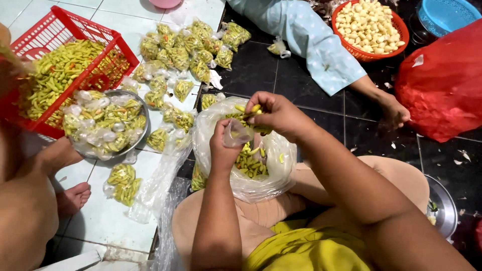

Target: The person places small chili peppers into small plastic bags, sometimes using a small plastic cup for measurement, and ties the bags closed while sitting on the floor.

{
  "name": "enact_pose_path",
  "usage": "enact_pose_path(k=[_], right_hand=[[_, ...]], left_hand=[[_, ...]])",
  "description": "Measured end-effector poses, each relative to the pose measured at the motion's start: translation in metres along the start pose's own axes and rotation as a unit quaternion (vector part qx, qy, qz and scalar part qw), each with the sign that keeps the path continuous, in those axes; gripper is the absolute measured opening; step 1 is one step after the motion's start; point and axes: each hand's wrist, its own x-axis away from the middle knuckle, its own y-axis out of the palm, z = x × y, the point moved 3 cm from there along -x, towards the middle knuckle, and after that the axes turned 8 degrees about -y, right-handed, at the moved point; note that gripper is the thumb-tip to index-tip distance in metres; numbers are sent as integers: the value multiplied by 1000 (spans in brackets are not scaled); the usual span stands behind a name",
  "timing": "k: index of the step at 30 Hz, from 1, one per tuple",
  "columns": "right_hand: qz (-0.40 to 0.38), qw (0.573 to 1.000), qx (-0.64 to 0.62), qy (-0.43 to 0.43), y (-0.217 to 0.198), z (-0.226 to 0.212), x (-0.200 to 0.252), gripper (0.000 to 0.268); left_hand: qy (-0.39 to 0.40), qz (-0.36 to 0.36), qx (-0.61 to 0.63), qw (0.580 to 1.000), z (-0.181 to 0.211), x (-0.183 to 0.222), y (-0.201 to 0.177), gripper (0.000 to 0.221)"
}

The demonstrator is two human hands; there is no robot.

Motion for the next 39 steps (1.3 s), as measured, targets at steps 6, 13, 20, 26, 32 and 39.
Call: enact_pose_path(k=[6,13,20,26,32,39], right_hand=[[-80,962,261,-26,21,-13,4,20],[-78,938,337,-26,25,-43,14,39],[-30,968,246,-39,18,-43,23,33],[-4,941,337,-21,-4,5,24,22],[60,927,368,40,-33,69,18,11],[50,916,395,44,-14,60,22,15]], left_hand=[[-88,0,19,996,-11,-2,2,54],[-122,-30,3,992,-5,0,6,58],[-129,-68,20,989,-20,3,16,68],[-83,-79,37,993,-21,0,14,76],[-78,-185,-9,980,-7,9,12,88],[5,-26,14,1000,-18,-3,13,59]])
